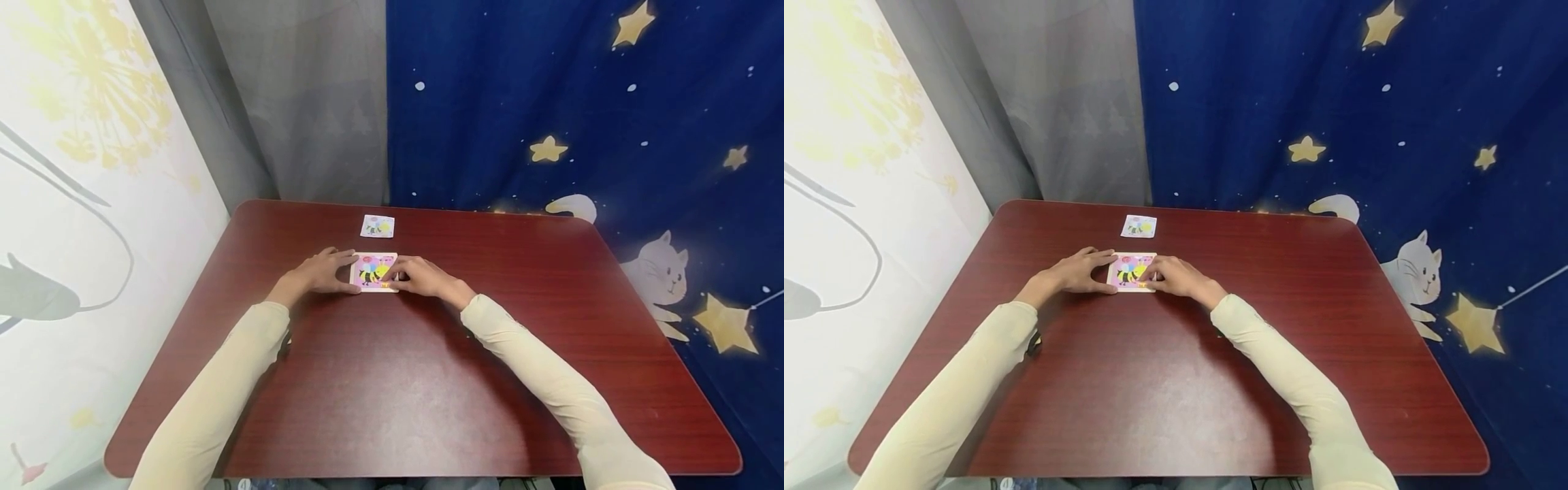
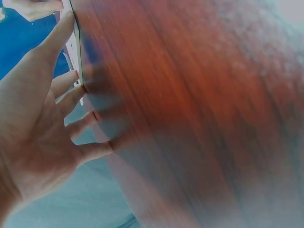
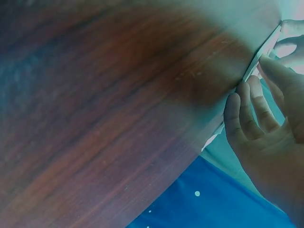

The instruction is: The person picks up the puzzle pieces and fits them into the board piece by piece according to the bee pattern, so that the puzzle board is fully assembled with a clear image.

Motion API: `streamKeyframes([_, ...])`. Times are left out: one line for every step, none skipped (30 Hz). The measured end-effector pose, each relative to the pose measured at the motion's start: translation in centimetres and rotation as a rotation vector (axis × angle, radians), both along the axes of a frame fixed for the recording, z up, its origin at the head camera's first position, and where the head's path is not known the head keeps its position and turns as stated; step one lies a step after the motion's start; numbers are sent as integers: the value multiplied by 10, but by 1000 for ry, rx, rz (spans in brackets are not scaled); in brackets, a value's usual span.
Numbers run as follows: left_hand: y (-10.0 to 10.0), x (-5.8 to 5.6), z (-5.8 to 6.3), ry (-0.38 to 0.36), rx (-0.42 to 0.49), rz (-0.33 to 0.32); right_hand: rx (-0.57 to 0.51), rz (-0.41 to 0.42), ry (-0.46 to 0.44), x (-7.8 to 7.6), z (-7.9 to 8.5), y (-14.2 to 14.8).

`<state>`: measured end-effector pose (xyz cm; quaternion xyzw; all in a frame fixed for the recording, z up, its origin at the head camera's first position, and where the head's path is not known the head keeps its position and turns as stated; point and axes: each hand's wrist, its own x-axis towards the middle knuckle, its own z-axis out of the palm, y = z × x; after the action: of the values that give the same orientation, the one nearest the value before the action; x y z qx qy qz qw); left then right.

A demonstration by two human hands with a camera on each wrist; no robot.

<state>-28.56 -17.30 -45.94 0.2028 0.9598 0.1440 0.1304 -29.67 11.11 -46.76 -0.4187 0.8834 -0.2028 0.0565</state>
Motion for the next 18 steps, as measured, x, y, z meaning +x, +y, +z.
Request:
streamKeyframes([0, 0, 0, 1, 2, -1, -1, 1, -1, 0, 0, 0])
streamKeyframes([0, 0, 1, -2, 4, 0, -1, 1, -3, 0, 0, 0])
streamKeyframes([0, 0, 0, -3, 3, -1, 0, 1, -3, 0, 0, 1])
streamKeyframes([0, 0, 0, -4, 3, -2, -1, 2, -4, 0, 0, 1])
streamKeyframes([0, 0, -1, -4, 1, -4, -3, 4, -4, 0, 0, 1])
streamKeyframes([0, 0, -2, -4, 0, -7, -3, 7, -3, 1, 0, 2])
streamKeyframes([0, 0, -2, -6, 0, -7, -6, 11, -4, 1, 0, 2])
streamKeyframes([-1, 0, -3, -5, 2, -8, -9, 16, -5, 1, 0, 3])
streamKeyframes([-1, 0, -3, -5, 3, -8, -10, 22, -6, 1, 0, 3])
streamKeyframes([-1, 0, -3, -8, 4, -7, -12, 26, -9, 1, -1, 3])
streamKeyframes([-2, 1, -3, -11, 7, -4, -13, 29, -10, 1, -2, 4])
streamKeyframes([-2, 1, -3, -15, 9, 0, -12, 30, -10, 1, -3, 4])
streamKeyframes([-3, 2, -3, -21, 10, 5, -11, 27, -11, 1, -3, 4])
streamKeyframes([-4, 3, -3, -24, 16, 4, -11, 21, -11, 1, -4, 5])
streamKeyframes([-6, 4, -4, -27, 24, 3, -13, 10, -11, 2, -5, 6])
streamKeyframes([-7, 5, -5, -29, 35, 5, -17, -10, -10, 3, -5, 7])
streamKeyframes([-9, 6, -6, -28, 48, 7, -21, -33, -8, 4, -5, 9])
streamKeyframes([-12, 8, -8, -26, 65, 7, -25, -59, -1, 5, -5, 12])
